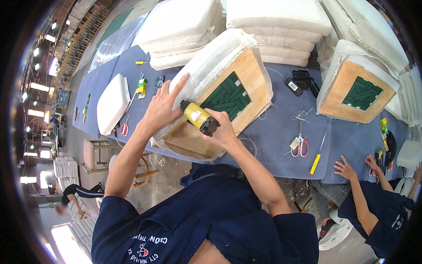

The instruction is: The person staples white fabric onto rectangular foam cushions using a staple gun, then trims excess fabric with scissors. The person repeats this process on multiple cushions, stacking finished units on the table.

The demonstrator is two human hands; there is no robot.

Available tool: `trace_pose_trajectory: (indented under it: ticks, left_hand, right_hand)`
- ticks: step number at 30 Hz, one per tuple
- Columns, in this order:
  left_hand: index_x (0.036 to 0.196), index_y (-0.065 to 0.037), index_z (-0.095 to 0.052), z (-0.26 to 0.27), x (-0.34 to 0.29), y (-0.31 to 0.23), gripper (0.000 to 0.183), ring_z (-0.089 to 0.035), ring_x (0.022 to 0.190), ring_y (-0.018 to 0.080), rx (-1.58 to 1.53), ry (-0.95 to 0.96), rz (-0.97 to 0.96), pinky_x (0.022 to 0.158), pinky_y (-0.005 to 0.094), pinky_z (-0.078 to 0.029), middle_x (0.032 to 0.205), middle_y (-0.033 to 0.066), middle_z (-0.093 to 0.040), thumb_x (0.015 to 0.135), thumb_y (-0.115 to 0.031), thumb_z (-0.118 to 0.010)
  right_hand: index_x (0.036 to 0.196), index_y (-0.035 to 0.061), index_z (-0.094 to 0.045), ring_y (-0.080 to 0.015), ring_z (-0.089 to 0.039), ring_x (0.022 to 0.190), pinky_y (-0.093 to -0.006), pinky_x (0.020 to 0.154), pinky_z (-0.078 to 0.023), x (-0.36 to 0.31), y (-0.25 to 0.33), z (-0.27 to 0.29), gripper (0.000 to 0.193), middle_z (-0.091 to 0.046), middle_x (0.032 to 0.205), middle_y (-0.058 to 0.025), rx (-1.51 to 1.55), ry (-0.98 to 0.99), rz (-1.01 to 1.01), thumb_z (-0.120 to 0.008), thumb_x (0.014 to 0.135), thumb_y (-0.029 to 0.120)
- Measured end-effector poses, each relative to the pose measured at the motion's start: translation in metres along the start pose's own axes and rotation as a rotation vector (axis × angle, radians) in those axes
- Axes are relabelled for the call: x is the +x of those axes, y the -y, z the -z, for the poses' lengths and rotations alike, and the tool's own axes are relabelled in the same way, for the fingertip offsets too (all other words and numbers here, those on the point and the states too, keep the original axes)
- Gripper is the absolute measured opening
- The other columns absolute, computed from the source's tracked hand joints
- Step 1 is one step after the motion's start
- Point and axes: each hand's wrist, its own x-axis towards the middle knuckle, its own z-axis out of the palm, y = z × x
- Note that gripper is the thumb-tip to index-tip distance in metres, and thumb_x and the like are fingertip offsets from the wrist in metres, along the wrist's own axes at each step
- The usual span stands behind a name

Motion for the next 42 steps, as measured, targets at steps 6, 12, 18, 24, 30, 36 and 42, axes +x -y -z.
trace_pose_trajectory:
  ticks: [6, 12, 18, 24, 30, 36, 42]
  left_hand:
    - [0.176, -0.028, -0.029, 0.005, -0.005, 0.076, 0.065, -0.034, 0.162, 0.0437, -0.980, 0.152, -0.127, 0.127, 0.0475, -0.038, 0.169, 0.0328, -0.040, 0.114, -0.035, -0.050]
    - [0.176, -0.036, -0.024, -0.010, -0.030, 0.037, 0.068, -0.059, 0.134, 0.0517, -0.183, 0.063, 0.143, 0.115, 0.0553, -0.048, 0.145, 0.0313, -0.055, 0.114, -0.041, -0.053]
    - [0.176, -0.038, -0.024, -0.018, -0.044, 0.028, 0.084, -0.059, 0.133, 0.0527, -0.151, 0.001, 0.107, 0.112, 0.0553, -0.051, 0.145, 0.0316, -0.053, 0.106, -0.031, -0.071]
    - [0.176, -0.038, -0.021, -0.017, -0.045, 0.026, 0.099, -0.058, 0.135, 0.0530, -0.147, 0.025, 0.121, 0.116, 0.0544, -0.049, 0.152, 0.0321, -0.048, 0.097, -0.021, -0.079]
    - [0.177, -0.026, -0.022, -0.007, -0.044, 0.012, 0.105, -0.055, 0.143, 0.0478, -0.092, 0.061, 0.133, 0.122, 0.0517, -0.044, 0.160, 0.0285, -0.046, 0.092, -0.023, -0.082]
    - [0.177, -0.021, -0.024, -0.037, -0.072, 0.092, 0.063, -0.049, 0.152, 0.0407, -0.718, -0.046, 0.098, 0.129, 0.0451, -0.034, 0.165, 0.0241, -0.046, 0.118, -0.036, -0.040]
    - [0.177, -0.030, -0.025, -0.018, -0.079, 0.038, 0.073, -0.057, 0.139, 0.0468, -0.271, 0.046, 0.193, 0.119, 0.0501, -0.044, 0.150, 0.0277, -0.054, 0.113, -0.034, -0.059]
  right_hand:
    - [0.121, -0.0025, -0.075, -0.0313, -0.079, 0.094, -0.0409, 0.088, -0.058, 0.015, 0.068, 0.029, 0.051, -0.082, 0.103, -0.0154, 0.183, 0.011, -0.082, -0.093, 0.079, 0.019]
    - [0.117, -0.0011, -0.077, -0.0317, -0.078, 0.096, -0.0410, 0.090, -0.057, 0.025, 0.052, 0.017, 0.043, -0.082, 0.103, -0.0152, 0.097, -0.010, -0.169, -0.091, 0.083, 0.021]
    - [0.128, 0.0013, -0.073, -0.0356, -0.068, 0.106, -0.0417, 0.096, -0.055, 0.009, 0.043, 0.015, 0.062, -0.076, 0.116, -0.0162, 0.112, 0.147, -0.155, -0.097, 0.075, 0.024]
    - [0.137, 0.0032, -0.065, -0.0352, -0.069, 0.097, -0.0436, 0.091, -0.054, -0.010, 0.011, -0.014, 0.079, -0.075, 0.113, -0.0154, -0.027, 0.032, 0.094, -0.101, 0.070, 0.024]
    - [0.108, -0.0017, -0.075, -0.0335, -0.077, 0.075, -0.0348, 0.069, -0.058, 0.002, 0.060, 0.005, 0.029, -0.078, 0.085, -0.0170, 0.016, 0.070, 0.152, -0.086, 0.086, 0.012]
    - [0.116, -0.0016, -0.073, -0.0345, -0.076, 0.083, -0.0380, 0.076, -0.057, -0.005, 0.054, 0.002, 0.043, -0.078, 0.096, -0.0178, 0.049, 0.052, 0.082, -0.090, 0.081, 0.016]
    - [0.132, -0.0005, -0.069, -0.0391, -0.071, 0.097, -0.0459, 0.089, -0.054, -0.022, 0.022, -0.014, 0.070, -0.077, 0.110, -0.0175, -0.022, 0.031, -0.035, -0.097, 0.071, 0.019]
